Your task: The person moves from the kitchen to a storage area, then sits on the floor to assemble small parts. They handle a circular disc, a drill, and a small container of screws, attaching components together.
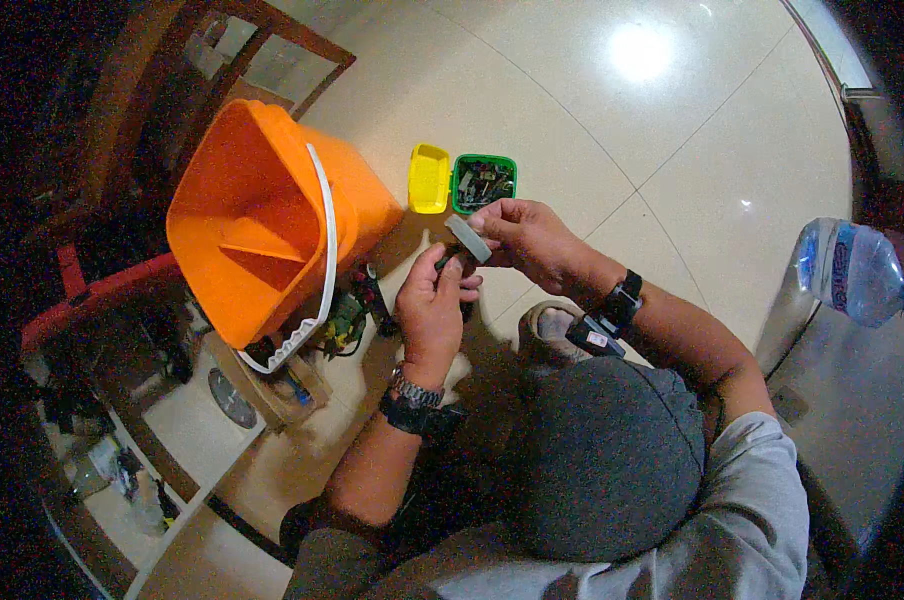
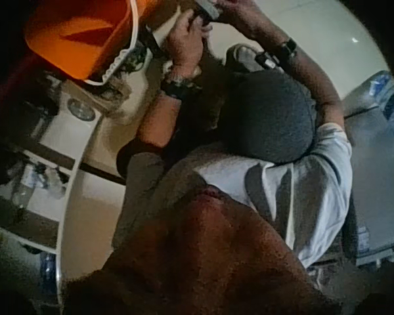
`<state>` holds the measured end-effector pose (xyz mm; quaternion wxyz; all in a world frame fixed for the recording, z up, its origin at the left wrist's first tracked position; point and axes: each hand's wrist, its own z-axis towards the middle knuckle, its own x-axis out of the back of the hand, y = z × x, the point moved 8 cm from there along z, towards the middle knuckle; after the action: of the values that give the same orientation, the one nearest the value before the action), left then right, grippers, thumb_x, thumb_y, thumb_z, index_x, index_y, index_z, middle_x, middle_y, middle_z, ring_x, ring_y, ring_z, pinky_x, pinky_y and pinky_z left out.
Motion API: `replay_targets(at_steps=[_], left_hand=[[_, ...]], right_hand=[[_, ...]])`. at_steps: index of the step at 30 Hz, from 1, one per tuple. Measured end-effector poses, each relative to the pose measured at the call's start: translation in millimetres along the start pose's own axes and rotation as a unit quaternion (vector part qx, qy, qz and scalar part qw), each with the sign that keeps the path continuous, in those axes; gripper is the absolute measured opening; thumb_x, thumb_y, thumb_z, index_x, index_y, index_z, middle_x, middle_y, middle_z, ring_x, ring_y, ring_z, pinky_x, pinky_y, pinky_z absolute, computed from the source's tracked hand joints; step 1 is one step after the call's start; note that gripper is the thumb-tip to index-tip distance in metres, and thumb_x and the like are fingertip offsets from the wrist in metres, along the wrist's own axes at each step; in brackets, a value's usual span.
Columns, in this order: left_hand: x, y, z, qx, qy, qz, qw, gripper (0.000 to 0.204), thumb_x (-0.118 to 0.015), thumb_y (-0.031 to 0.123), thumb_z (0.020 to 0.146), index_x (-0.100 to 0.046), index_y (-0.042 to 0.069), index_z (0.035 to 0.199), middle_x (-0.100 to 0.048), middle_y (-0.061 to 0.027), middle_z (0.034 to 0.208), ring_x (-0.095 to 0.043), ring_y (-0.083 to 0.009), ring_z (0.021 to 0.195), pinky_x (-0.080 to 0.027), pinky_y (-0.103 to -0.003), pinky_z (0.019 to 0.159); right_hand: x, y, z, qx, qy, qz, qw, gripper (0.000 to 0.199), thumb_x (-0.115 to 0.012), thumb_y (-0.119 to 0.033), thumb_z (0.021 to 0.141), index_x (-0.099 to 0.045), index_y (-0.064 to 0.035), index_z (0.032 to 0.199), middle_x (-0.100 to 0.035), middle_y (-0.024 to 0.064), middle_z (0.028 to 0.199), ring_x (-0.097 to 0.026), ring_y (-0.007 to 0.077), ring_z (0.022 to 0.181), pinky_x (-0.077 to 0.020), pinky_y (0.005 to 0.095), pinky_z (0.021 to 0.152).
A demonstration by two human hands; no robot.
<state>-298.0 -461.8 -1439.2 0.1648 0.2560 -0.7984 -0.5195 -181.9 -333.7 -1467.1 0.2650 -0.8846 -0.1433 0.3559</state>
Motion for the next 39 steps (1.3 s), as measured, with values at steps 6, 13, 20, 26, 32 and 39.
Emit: replay_targets(at_steps=[6,13,20,26,32,39], left_hand=[[-6,1,9,0.041,-0.015,0.174,0.984,0.033,-0.067,0.032,0.121,-0.073,0.000,0.125,-0.075,-0.0121,0.088,-0.073,-0.0214,0.073,-0.059,-0.041,0.069],[-19,16,16,-0.114,-0.002,0.233,0.966,0.036,-0.062,0.038,0.123,-0.067,0.001,0.124,-0.076,-0.0170,0.095,-0.077,-0.0347,0.091,-0.060,-0.050,0.083],[-12,-5,21,-0.020,-0.006,0.184,0.983,0.037,-0.061,0.038,0.123,-0.065,0.001,0.126,-0.078,-0.0189,0.100,-0.078,-0.0410,0.096,-0.061,-0.051,0.088],[-15,1,22,0.018,-0.049,0.246,0.968,0.043,-0.055,0.042,0.125,-0.069,0.002,0.123,-0.079,-0.0258,0.104,-0.077,-0.0484,0.103,-0.060,-0.053,0.089],[-25,38,22,-0.140,-0.023,0.193,0.971,0.030,-0.063,0.029,0.122,-0.068,0.001,0.129,-0.080,-0.0271,0.110,-0.077,-0.0491,0.105,-0.060,-0.054,0.088],[-32,50,26,-0.157,-0.001,0.286,0.945,0.022,-0.071,0.016,0.116,-0.069,0.001,0.131,-0.081,-0.0235,0.108,-0.080,-0.0430,0.098,-0.062,-0.051,0.084]], right_hand=[[14,-5,-4,0.012,-0.018,0.021,1.000,0.027,-0.071,-0.021,0.119,-0.074,-0.0031,0.139,-0.081,0.0091,0.129,-0.080,0.0210,0.115,-0.0661,0.0427,0.110],[20,-8,-4,0.014,-0.024,0.006,1.000,0.031,-0.070,-0.024,0.120,-0.075,-0.0020,0.141,-0.082,0.0094,0.132,-0.081,0.0211,0.117,-0.0658,0.0433,0.112],[17,-12,-8,0.025,-0.010,0.019,0.999,0.034,-0.069,-0.027,0.121,-0.074,-0.0006,0.142,-0.082,0.0100,0.131,-0.081,0.0219,0.117,-0.0664,0.0433,0.111],[18,-12,-4,0.031,-0.006,0.016,0.999,0.033,-0.069,-0.027,0.121,-0.074,-0.0009,0.141,-0.082,0.0085,0.128,-0.081,0.0204,0.112,-0.0672,0.0414,0.108],[22,-12,2,0.031,0.000,0.014,0.999,0.031,-0.069,-0.026,0.120,-0.074,-0.0015,0.140,-0.082,0.0097,0.126,-0.081,0.0211,0.111,-0.0679,0.0413,0.104],[29,-19,7,0.017,0.009,0.070,0.997,0.025,-0.063,-0.013,0.119,-0.069,-0.0025,0.141,-0.079,0.0124,0.129,-0.080,0.0246,0.113,-0.0678,0.0427,0.102]])
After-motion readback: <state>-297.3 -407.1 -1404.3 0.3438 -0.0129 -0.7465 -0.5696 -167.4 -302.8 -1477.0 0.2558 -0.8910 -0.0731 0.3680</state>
